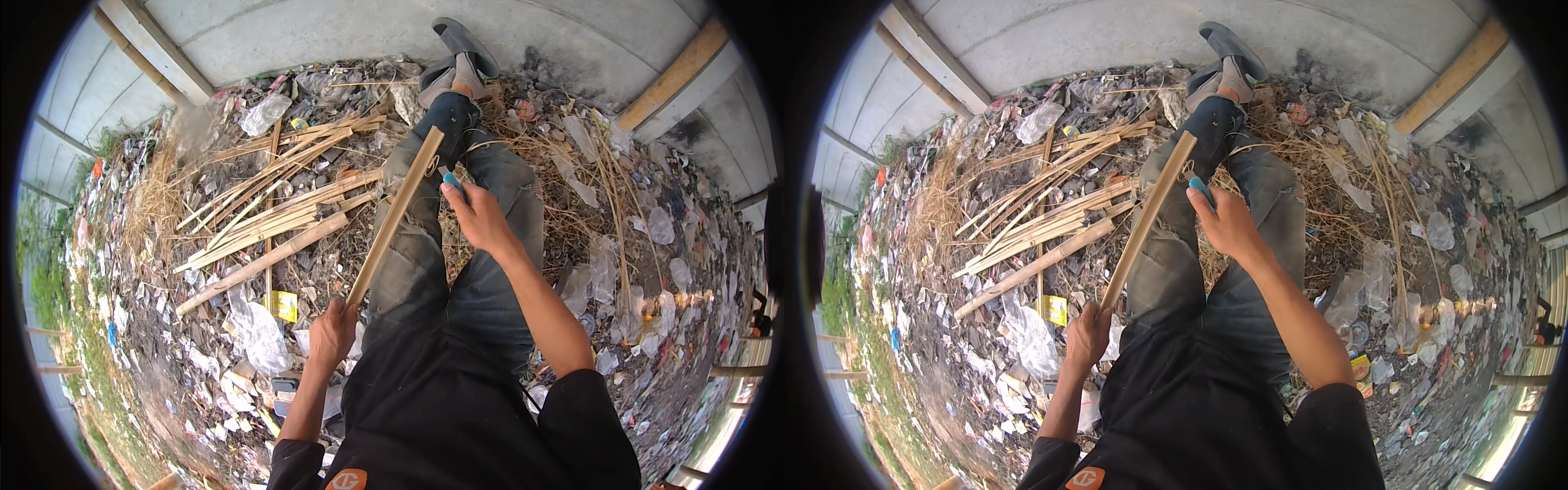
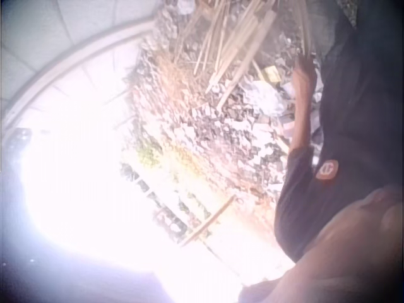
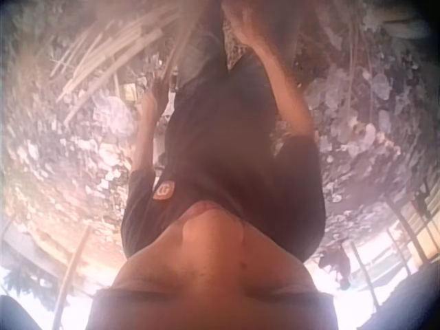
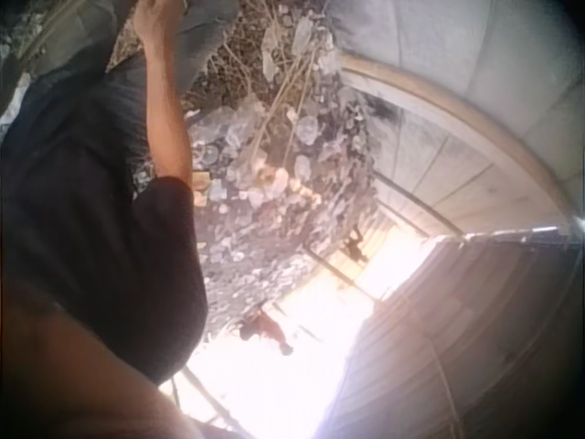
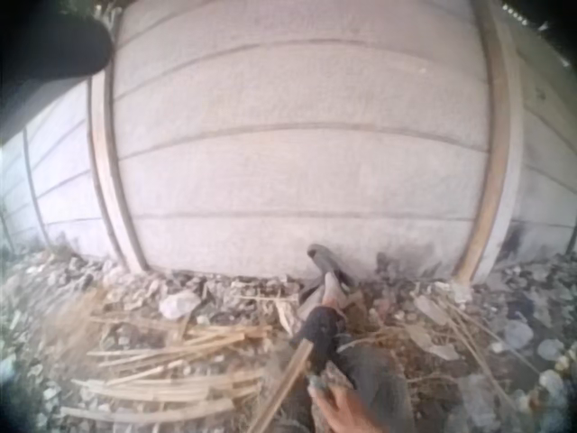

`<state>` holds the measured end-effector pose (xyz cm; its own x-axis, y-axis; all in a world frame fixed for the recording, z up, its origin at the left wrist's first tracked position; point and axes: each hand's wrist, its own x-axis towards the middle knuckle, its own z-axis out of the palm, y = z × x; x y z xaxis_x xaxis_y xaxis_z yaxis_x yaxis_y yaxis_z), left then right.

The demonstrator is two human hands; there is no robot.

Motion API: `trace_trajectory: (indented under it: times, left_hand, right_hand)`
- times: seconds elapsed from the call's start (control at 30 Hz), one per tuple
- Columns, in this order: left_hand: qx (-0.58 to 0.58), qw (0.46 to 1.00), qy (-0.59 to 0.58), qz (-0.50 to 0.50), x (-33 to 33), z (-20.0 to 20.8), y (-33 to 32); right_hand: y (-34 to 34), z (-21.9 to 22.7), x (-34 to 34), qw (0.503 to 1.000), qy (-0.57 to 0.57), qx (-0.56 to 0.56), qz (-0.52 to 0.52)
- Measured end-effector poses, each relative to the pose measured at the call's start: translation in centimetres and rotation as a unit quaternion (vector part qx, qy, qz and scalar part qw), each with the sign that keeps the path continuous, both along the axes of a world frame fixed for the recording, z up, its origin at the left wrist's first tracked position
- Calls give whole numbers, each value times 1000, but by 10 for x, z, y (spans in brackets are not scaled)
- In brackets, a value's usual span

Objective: The person sits on the ground and uses a small knife to shave thin strips from a long bamboo stick. They hold the stick with their left hand and scrape along its length with the knife in their right hand, producing fine shavings that fall onto the debris-covered floor.

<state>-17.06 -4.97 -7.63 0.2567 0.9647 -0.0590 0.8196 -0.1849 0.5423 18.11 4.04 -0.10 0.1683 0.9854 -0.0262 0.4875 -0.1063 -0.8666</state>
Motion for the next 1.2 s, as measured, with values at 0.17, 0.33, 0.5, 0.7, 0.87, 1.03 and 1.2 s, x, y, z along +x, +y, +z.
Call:
trace_trajectory:
  times: [0.17, 0.33, 0.5, 0.7, 0.87, 1.03, 1.2]
  left_hand:
    - [9, 1000, -2, -25, 34, 8, 17]
    - [-4, 999, 22, -48, 47, 16, 21]
    - [-12, 998, 62, -4, 59, 21, 14]
    - [35, 999, 38, -8, 51, 4, 1]
    - [7, 996, 86, -10, 33, 21, 1]
    - [16, 994, 104, -13, -2, 37, -14]
    - [6, 986, 159, 42, -109, 22, -81]
  right_hand:
    - [-33, -42, -36, 993, -77, -12, 85]
    - [-49, -47, -66, 973, -160, -49, 156]
    - [-54, -56, -76, 974, -180, -14, 138]
    - [-56, -55, -81, 967, -204, 0, 151]
    - [-47, -51, -80, 965, -206, -1, 163]
    - [6, -84, -10, 975, -211, -6, -72]
    - [27, -40, 75, 970, -207, -8, -123]
